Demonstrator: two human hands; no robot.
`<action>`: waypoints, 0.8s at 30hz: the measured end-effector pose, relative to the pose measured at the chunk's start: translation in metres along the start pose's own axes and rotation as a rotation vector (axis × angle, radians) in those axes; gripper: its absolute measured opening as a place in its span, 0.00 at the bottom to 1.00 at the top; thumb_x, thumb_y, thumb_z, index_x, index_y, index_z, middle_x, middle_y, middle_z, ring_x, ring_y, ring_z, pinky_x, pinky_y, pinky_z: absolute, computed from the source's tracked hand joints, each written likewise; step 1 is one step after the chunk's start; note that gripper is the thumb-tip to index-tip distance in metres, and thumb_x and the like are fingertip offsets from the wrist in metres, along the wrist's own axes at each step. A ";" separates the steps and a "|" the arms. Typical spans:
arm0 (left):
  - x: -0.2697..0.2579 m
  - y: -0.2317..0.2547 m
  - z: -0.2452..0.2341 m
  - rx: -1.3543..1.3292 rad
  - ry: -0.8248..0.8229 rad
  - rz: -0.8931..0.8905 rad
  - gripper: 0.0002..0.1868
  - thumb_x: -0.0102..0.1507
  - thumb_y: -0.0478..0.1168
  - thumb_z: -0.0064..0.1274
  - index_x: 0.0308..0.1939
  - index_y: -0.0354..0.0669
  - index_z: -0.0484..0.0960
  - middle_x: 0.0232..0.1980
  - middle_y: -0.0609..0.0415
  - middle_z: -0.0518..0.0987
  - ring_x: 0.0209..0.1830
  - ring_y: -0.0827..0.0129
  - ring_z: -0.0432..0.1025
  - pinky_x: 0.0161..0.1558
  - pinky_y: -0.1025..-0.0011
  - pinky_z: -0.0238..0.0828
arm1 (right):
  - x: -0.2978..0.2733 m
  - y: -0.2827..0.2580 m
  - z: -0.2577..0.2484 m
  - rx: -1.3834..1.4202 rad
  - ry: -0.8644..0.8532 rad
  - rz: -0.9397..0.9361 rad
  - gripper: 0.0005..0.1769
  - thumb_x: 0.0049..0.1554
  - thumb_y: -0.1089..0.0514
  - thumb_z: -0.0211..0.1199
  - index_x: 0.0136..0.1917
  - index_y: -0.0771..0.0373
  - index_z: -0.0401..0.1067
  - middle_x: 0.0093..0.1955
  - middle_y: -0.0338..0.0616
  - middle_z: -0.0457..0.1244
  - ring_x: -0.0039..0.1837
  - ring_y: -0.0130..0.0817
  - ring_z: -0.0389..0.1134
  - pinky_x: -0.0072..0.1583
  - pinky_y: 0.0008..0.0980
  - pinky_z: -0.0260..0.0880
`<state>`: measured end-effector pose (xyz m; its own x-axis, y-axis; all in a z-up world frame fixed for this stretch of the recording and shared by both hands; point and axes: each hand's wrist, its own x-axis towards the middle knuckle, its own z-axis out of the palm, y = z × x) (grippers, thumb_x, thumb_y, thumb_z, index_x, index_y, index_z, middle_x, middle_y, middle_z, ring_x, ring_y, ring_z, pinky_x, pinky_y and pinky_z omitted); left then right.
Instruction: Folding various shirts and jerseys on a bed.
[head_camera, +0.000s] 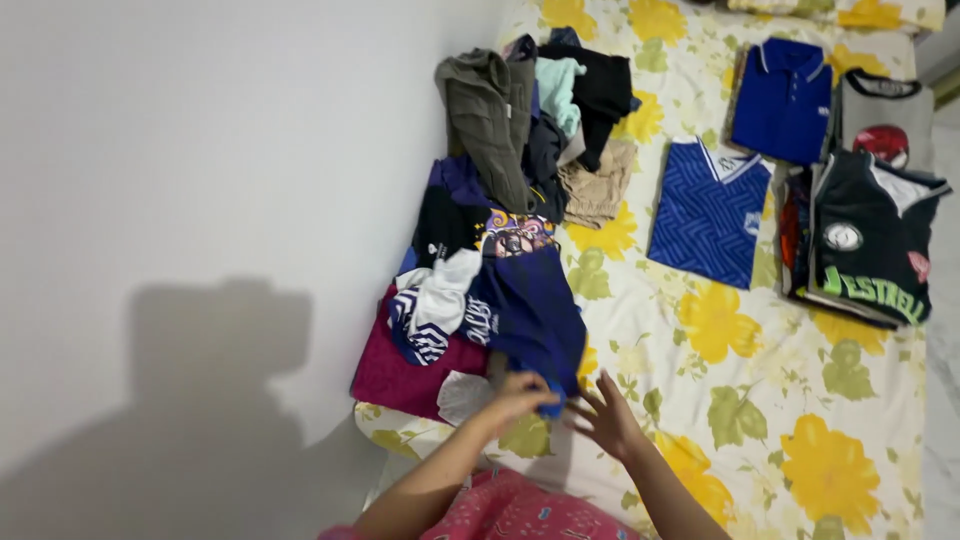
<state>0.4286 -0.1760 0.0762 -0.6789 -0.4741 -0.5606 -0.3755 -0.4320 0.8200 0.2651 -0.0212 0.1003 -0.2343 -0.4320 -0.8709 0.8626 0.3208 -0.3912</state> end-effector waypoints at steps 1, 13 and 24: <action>-0.012 -0.018 0.008 0.013 -0.072 -0.020 0.13 0.52 0.46 0.70 0.34 0.46 0.84 0.35 0.58 0.80 0.36 0.73 0.72 0.38 0.72 0.70 | 0.016 0.000 0.002 0.014 -0.036 -0.003 0.38 0.56 0.35 0.57 0.76 0.48 0.58 0.71 0.41 0.62 0.71 0.48 0.64 0.69 0.54 0.63; -0.069 0.100 -0.080 -0.561 0.297 0.506 0.14 0.58 0.31 0.66 0.41 0.39 0.75 0.42 0.56 0.76 0.43 0.68 0.71 0.48 0.68 0.71 | 0.021 -0.086 0.040 -0.020 -0.173 -0.572 0.22 0.66 0.47 0.62 0.59 0.70 0.71 0.52 0.46 0.68 0.52 0.37 0.69 0.57 0.40 0.71; -0.227 0.251 0.049 -0.937 -0.308 0.698 0.42 0.48 0.28 0.47 0.70 0.34 0.67 0.66 0.44 0.76 0.64 0.54 0.73 0.69 0.58 0.65 | -0.272 -0.098 0.081 -0.426 -0.506 -0.858 0.36 0.54 0.60 0.62 0.74 0.52 0.58 0.72 0.41 0.60 0.66 0.29 0.66 0.64 0.35 0.66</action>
<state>0.4580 -0.1395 0.4148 -0.7231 -0.6794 0.1249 0.6484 -0.6051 0.4621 0.2809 -0.0037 0.3992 -0.3891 -0.9184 -0.0719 0.2500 -0.0302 -0.9678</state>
